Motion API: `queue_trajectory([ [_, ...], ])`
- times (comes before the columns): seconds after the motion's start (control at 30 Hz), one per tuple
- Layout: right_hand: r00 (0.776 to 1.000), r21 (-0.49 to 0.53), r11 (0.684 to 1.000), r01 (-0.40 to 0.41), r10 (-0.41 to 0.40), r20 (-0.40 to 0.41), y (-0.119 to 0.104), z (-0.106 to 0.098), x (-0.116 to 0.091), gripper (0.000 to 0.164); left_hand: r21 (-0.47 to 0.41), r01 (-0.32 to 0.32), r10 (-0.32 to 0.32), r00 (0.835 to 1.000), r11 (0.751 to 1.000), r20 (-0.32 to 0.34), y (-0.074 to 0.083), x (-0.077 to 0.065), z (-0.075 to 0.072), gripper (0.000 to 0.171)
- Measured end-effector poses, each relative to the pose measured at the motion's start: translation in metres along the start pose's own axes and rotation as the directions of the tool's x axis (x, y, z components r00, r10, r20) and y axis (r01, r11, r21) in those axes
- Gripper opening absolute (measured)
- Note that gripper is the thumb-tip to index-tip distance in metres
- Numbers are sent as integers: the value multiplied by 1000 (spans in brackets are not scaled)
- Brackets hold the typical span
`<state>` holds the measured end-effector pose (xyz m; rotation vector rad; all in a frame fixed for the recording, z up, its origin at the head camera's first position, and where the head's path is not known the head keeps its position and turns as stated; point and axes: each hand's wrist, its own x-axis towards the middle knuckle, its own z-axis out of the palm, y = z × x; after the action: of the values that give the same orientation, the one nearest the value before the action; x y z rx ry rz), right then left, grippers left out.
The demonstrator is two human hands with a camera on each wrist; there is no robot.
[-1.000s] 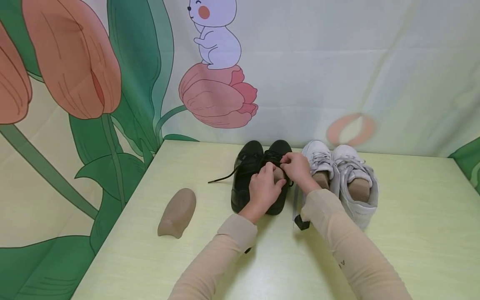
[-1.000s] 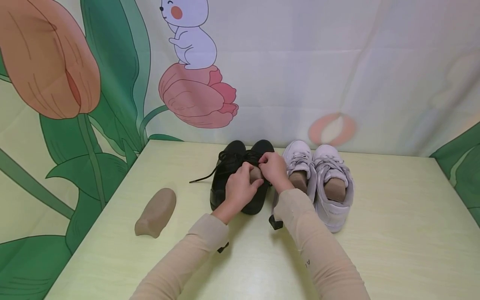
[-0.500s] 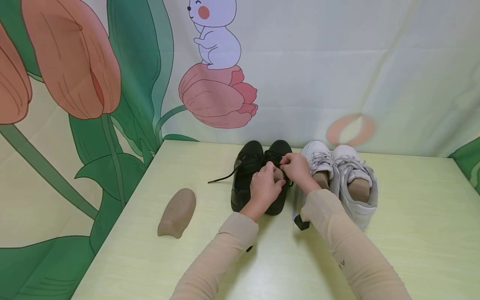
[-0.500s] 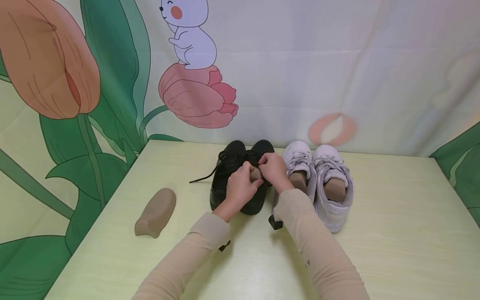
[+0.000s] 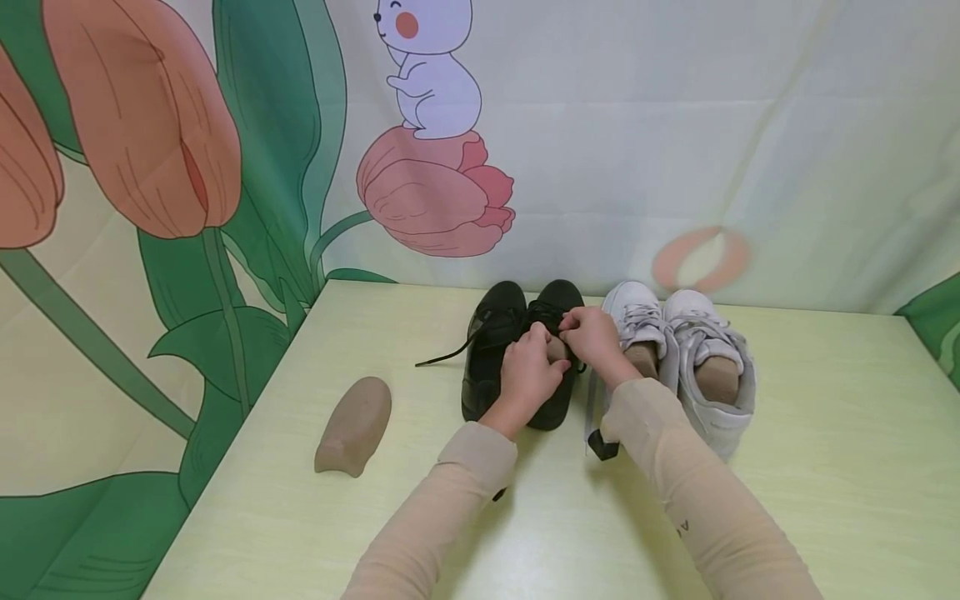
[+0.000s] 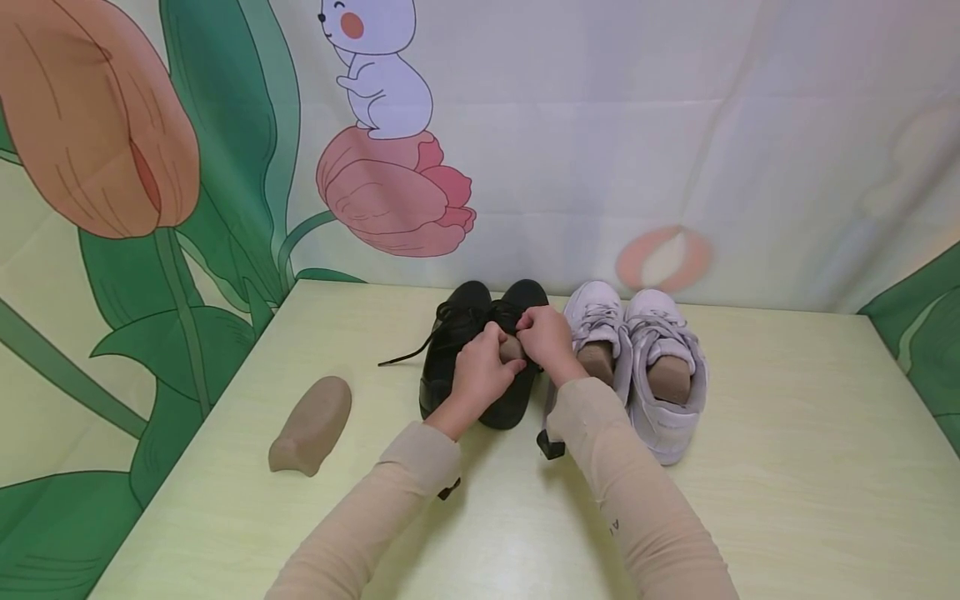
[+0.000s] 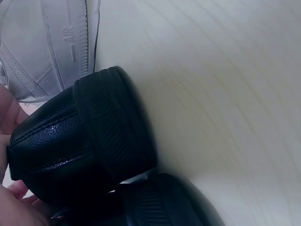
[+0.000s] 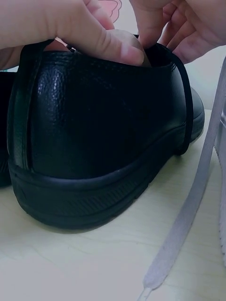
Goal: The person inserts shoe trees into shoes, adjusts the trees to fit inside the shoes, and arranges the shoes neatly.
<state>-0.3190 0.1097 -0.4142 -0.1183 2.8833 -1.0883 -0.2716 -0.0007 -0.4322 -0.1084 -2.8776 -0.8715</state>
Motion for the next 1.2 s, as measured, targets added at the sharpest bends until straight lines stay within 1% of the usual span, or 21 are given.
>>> queue_trajectory([
  [0.17,1000,-4,1000,0,0,-3,1,0,1,12,0,13,-13,1000,1000,-4,1,2,1,36],
  [0.27,1000,-7,1000,0,0,-6,1,0,0,12,-3,9,-9,1000,1000,-15,0,3,2,36],
  [0.4,1000,-6,1000,-3,3,-2,1,0,0,13,9,-3,3,1000,1000,-13,0,3,2,35],
  [0.47,1000,0,1000,-4,4,1,1,0,0,13,45,-12,13,1000,999,-9,0,3,1,35],
  [0.6,1000,7,1000,-2,2,8,2,0,-1,15,166,-41,42,999,985,-2,-1,3,-1,36],
  [0.67,1000,11,1000,3,-3,12,2,0,-1,16,195,-51,52,999,979,2,-2,3,-2,36],
  [0.77,1000,15,1000,21,-21,11,3,0,-1,16,160,-44,45,999,986,0,-2,3,-2,37],
  [0.9,999,20,999,44,-44,-2,4,0,-1,15,100,-11,11,1000,995,3,0,4,-3,40],
  [1.03,999,13,999,52,-52,-13,4,2,-1,15,92,8,-9,1000,996,7,1,4,-2,40],
  [1.2,999,-3,999,42,-42,-10,3,1,-1,16,94,1,-1,1000,996,-3,1,5,-2,40],
])
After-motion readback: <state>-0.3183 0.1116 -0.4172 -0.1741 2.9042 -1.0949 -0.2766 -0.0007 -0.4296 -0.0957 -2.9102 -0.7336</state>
